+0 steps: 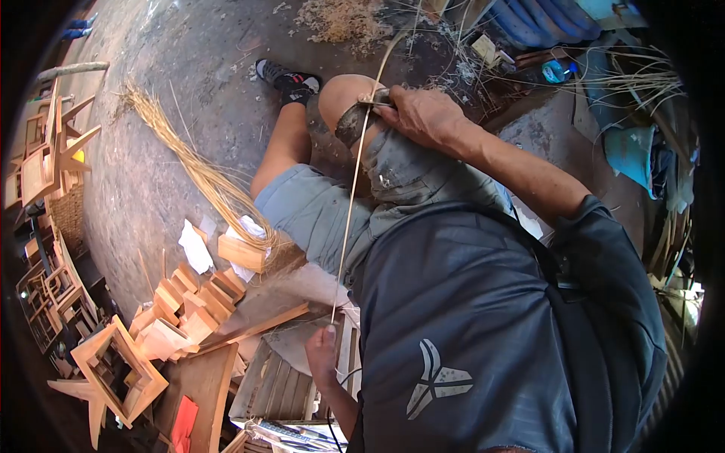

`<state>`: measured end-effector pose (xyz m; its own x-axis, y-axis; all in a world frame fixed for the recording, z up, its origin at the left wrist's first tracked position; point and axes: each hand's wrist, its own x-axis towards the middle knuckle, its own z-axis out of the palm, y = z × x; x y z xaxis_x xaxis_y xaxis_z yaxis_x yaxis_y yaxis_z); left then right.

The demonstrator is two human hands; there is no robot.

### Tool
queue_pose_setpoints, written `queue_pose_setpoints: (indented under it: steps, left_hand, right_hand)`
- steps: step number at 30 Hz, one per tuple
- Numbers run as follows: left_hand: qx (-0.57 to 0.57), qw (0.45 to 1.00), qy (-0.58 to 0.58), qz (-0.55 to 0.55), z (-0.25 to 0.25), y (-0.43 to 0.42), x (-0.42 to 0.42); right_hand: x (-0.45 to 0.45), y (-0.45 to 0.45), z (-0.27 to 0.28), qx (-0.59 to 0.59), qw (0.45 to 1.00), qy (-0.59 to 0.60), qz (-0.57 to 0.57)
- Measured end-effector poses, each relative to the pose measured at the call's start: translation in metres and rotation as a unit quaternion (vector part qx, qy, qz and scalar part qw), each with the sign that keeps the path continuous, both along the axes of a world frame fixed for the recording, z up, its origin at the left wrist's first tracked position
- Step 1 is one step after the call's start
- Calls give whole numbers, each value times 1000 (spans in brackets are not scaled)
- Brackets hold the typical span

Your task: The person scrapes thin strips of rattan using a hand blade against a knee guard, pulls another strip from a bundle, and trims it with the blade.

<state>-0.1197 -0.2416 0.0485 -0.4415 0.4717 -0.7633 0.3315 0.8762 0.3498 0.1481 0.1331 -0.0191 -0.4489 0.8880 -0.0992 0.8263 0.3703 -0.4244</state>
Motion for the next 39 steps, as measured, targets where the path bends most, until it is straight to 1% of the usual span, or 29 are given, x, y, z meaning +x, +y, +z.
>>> queue_pose_setpoints:
  steps: [1,3,4,6,7,8,9,10,12,14,15,18,21,22,23,24,25,27,28,29,30,31,32,34,35,36,37,38,39]
  left_hand:
    - [-30,999,-7,31,4,0,2]
    - [6,991,48,-129,8,8,-7]
    - [30,976,74,-204,9,37,-4]
    - [153,974,133,-105,-3,86,-4]
    - [194,973,81,-93,-3,126,-1]
    - [187,981,24,-38,-2,168,12]
    - [253,965,-1,-62,-18,201,25]
    - [326,937,15,-120,-18,237,49]
    - [303,926,53,-220,-33,288,80]
    - [307,912,84,-257,-45,314,101]
    - [307,905,99,-278,-50,319,107]
    - [369,890,46,-265,-63,309,105]
    - [309,919,26,-242,-49,251,81]
    - [284,929,26,-236,-39,221,69]
    - [233,949,15,-213,-22,195,62]
    - [222,956,-1,-189,-12,168,54]
    - [200,961,-12,-192,2,139,44]
    - [125,987,-52,-89,-2,60,13]
    - [143,982,-118,-32,7,49,12]
    - [162,969,-183,26,17,42,14]
    - [190,947,-246,85,23,48,21]
    - [212,955,-203,47,20,60,29]
    - [229,960,-159,12,15,84,41]
    - [237,965,-73,-88,-13,142,62]
    - [253,960,-64,-102,-7,185,83]
    - [276,949,-49,-145,-24,215,88]
    - [228,965,-59,-113,-15,250,104]
    - [278,949,-74,-125,-30,274,108]
    - [327,931,-89,-139,-44,292,111]
  right_hand:
    - [-2,0,-2,34,999,-6,7]
    - [-2,-5,-1,12,999,36,12]
    - [-3,-2,3,8,998,54,18]
    - [-6,-4,6,4,999,32,18]
    - [-5,-6,7,0,1000,20,16]
    - [-4,-8,7,6,1000,14,20]
    - [-3,-8,7,15,1000,9,23]
    - [-3,-8,7,24,999,5,25]
    - [-1,-8,6,26,999,0,19]
    - [2,-7,5,29,1000,-1,10]
    - [3,-7,4,30,1000,3,5]
    - [7,-5,-1,24,1000,8,8]
    - [9,-3,0,8,1000,20,-2]
    - [8,-3,-1,0,1000,26,-7]
    - [6,-4,-2,0,1000,28,-10]
    - [5,-4,-2,2,1000,27,-11]
    - [5,-2,-2,7,1000,25,-13]
    - [9,6,-1,-16,999,34,-7]
    - [12,6,-2,-32,999,38,-2]
    - [14,8,-3,-87,994,68,-16]
    - [18,18,-3,-132,986,97,-25]
    - [20,26,-3,-178,975,126,-33]
    - [24,28,-3,-186,962,183,-86]
    - [32,32,-3,-200,918,290,-182]
    - [39,35,24,-242,917,267,-170]
    - [38,36,25,-211,938,236,-145]
    - [39,38,26,-177,955,205,-121]
    - [40,39,24,-142,969,174,-100]
    - [38,36,12,-115,975,182,-55]
